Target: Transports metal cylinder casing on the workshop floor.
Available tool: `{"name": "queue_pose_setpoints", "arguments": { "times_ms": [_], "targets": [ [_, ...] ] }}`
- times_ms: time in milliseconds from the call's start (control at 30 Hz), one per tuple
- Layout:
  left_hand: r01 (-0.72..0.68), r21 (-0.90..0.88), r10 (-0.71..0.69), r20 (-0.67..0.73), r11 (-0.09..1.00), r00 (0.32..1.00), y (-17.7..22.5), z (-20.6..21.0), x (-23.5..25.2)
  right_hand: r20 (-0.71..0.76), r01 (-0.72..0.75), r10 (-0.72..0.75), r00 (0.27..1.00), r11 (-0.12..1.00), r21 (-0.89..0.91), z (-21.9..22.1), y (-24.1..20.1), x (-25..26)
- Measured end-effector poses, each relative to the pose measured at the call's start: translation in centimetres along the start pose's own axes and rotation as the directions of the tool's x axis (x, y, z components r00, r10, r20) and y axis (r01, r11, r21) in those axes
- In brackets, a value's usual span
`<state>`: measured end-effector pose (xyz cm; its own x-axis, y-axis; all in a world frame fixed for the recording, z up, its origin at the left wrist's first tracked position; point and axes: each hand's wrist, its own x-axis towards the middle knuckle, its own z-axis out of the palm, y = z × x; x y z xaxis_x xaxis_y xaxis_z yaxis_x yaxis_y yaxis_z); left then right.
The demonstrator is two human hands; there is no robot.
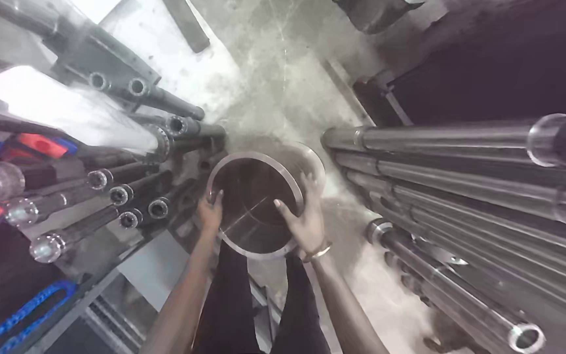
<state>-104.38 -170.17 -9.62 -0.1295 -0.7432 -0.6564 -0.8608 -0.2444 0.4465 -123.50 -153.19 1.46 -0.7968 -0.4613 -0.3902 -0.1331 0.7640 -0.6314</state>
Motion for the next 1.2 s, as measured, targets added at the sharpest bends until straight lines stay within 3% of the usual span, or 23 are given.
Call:
{"name": "queue_pose_setpoints", "arguments": {
  "times_ms": [67,133,567,833,967,1033,1133,1200],
  "targets": [
    [-0.013,0.014,0.013,-0.009,1.000,1.000,1.1,0.2,0.9,-0.116,0.069,-0.065,0.991,0.997,0.030,1.3,0.5,0.1],
    [0.005,0.018,-0.005,-0.016,1.000,1.000,1.4,0.2,0.8,-0.133,0.109,-0.107,0.985,0.994,0.007,1.3,0.2,1.1],
    [0.151,0.023,-0.150,-0.055,0.988,0.987,4.3,0.3,2.0,0.085,0.092,-0.085,0.993,0.992,-0.081,-0.4,-3.4,8.8],
    [0.289,-0.176,-0.285,0.049,0.941,0.957,6.1,0.0,1.3,0.302,0.120,-0.075,0.951,0.984,-0.135,-1.1,-5.6,14.0],
    [0.334,-0.192,-0.299,0.187,0.923,0.936,6.6,-1.2,2.3,0.383,0.125,-0.056,0.922,0.980,-0.157,-1.5,-6.9,16.8],
    [0.287,-0.262,-0.235,0.213,0.921,0.948,8.1,-2.1,3.2,0.416,0.136,-0.061,0.907,0.979,-0.154,-1.7,-7.5,18.1],
    [0.044,-0.216,-0.013,0.143,0.975,0.990,9.4,-2.4,6.4,0.474,0.153,-0.044,0.880,0.969,-0.193,-2.1,-8.1,20.0],
    [-0.062,-0.174,0.090,0.160,0.983,0.983,10.3,-2.1,8.8,0.491,0.176,-0.045,0.870,0.959,-0.222,-2.4,-8.5,21.1]
  ]
}}
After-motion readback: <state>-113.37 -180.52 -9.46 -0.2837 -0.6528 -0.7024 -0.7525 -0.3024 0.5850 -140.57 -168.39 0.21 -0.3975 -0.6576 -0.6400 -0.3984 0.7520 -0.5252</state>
